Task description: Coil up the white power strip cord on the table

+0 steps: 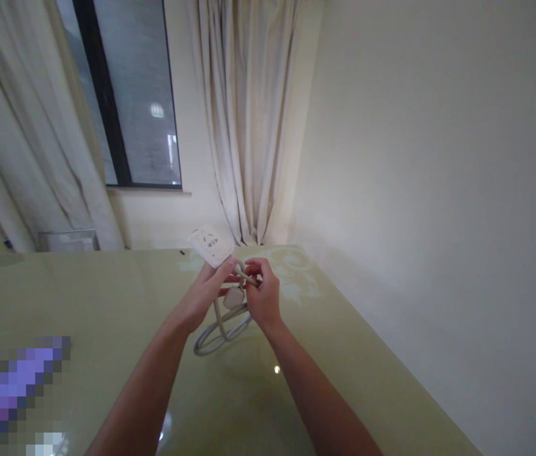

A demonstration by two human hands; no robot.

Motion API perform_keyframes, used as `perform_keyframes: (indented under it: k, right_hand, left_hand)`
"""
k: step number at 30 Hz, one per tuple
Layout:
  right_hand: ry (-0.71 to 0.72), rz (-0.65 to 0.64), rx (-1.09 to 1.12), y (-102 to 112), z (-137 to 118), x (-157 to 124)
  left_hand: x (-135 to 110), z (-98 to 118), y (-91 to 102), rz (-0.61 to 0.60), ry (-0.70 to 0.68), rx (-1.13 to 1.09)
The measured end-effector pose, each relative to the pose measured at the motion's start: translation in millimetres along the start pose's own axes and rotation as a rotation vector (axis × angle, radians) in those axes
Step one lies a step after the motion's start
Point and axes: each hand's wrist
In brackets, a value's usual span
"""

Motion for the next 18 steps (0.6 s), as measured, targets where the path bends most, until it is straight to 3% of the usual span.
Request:
perform_keyframes:
  k: [4, 9, 18]
  right_hand:
    - [0.039, 0.056, -0.071, -0.9, 3.3, -2.0]
    - [0.158, 0.091, -0.188, -0.5, 7.0, -1.5]
    - [0.163, -0.061, -0.455, 5.9, 20.9, -0.4]
  left_hand:
    - [5.9, -7.5, 4.0, -0.056, 0.096, -0.070]
    - [14.8, -14.2, 4.2, -0.044, 0.155, -0.148]
    - [20.9, -8.8, 1.0, 0.185, 0.154, -0.307]
Point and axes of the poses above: each hand's wrist, its own x-axis towards the middle knuckle, its own y-axis out of the back of the hand, z = x × y, and after that the axes turned 1 degree about -y, right-handed
